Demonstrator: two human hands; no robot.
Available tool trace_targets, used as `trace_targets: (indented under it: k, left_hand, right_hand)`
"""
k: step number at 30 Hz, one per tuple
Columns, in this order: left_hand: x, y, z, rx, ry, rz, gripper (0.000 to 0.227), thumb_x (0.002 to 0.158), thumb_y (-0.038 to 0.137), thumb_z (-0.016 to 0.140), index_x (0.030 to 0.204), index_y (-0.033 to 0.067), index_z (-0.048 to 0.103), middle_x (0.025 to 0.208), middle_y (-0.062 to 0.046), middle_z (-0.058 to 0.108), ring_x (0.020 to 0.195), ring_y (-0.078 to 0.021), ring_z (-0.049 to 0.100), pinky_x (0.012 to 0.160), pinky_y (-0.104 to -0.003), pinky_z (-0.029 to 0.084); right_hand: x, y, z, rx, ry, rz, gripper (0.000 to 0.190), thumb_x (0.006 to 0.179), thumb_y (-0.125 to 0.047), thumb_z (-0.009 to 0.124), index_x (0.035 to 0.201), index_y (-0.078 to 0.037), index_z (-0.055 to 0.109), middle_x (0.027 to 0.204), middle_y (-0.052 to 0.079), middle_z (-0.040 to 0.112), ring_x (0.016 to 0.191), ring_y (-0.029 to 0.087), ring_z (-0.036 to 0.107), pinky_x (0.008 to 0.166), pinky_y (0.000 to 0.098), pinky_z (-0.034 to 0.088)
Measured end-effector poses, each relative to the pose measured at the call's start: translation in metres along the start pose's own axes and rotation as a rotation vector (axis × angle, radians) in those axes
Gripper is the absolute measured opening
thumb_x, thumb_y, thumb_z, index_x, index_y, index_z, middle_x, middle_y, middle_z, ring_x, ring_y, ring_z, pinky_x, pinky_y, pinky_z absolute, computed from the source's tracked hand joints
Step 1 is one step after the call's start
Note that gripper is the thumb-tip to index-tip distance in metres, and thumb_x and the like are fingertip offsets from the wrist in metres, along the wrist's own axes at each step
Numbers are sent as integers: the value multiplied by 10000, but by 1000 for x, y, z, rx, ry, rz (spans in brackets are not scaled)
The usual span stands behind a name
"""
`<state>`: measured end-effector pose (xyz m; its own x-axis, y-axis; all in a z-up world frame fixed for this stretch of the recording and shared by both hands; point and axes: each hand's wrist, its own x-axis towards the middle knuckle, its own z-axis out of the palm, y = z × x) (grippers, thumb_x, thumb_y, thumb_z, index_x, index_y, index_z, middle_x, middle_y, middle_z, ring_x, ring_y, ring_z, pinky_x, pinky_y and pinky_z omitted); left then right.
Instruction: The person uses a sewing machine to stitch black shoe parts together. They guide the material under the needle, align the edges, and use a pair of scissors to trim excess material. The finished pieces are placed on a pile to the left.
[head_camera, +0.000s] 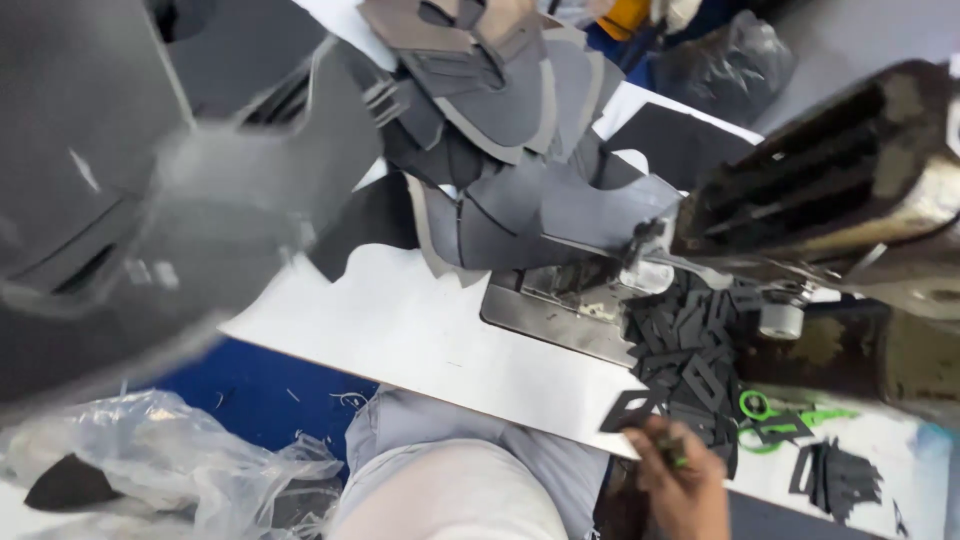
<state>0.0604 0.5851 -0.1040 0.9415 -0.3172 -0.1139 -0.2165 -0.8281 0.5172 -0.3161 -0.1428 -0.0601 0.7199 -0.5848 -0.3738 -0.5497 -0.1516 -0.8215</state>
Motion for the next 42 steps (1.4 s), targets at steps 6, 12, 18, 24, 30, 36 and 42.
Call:
trace_targets:
  k: [6, 12, 18, 24, 30, 36, 42]
  left_hand:
    - [-7, 421, -36, -147, -112, 102, 277, 823, 335, 761, 1007, 130, 786, 951, -42, 691, 853, -190, 696, 786, -330, 529]
    - [19, 517, 58, -565, -492, 556, 323, 913, 306, 727, 883, 2, 624, 822, -97, 575, 696, -232, 589, 635, -375, 470]
    - [28, 543, 135, -456, -812, 239, 459, 1027, 338, 737, 940, -74, 554, 830, -255, 570, 719, -277, 515, 701, -422, 479]
    - [23, 529, 165, -898, -710, 329, 503, 962, 256, 667, 1385, 3, 567, 1289, -111, 712, 1153, -155, 661, 975, -301, 514]
    - [20, 519, 165, -866, -741, 279, 586, 892, 102, 601, 1455, -29, 499, 1355, -146, 687, 1192, -181, 652, 996, -312, 503]
    - [17, 517, 166, -885, -749, 314, 626, 847, 75, 581, 1458, -33, 497, 1339, -147, 695, 1206, -162, 661, 1013, -312, 508]
    - [15, 526, 169, -890, -756, 244, 581, 891, 201, 746, 1393, -23, 557, 1231, -114, 738, 1101, -127, 681, 946, -293, 544]
  right_hand:
    - [-23, -43, -57, 186, 360, -122, 113, 920, 19, 709, 1018, 42, 659, 767, 98, 656, 589, 140, 577, 482, 288, 447]
    - [-61, -51, -86, 333, 401, -453, 84, 1005, 24, 603, 1083, 51, 621, 1044, 183, 681, 672, 144, 615, 572, 285, 465]
    - [-71, -35, -58, 664, 410, -529, 97, 1109, 31, 638, 1205, 36, 625, 1090, 145, 621, 677, 130, 615, 569, 287, 513]
    - [-57, -72, 23, 528, 303, -200, 505, 862, 66, 695, 1352, 6, 586, 929, 103, 682, 592, 97, 579, 456, 223, 450]
    - [-46, -95, 61, 422, 161, -121, 500, 849, 41, 735, 1321, -10, 580, 923, 64, 693, 600, 50, 558, 455, 197, 431]
    - [-39, -102, 63, 361, 113, -180, 487, 869, 19, 743, 1326, -19, 579, 927, 56, 698, 624, 36, 554, 467, 188, 428]
    - [-39, -104, 63, 335, 111, -122, 465, 870, -3, 746, 1309, -22, 593, 918, 47, 698, 609, 41, 548, 468, 194, 428]
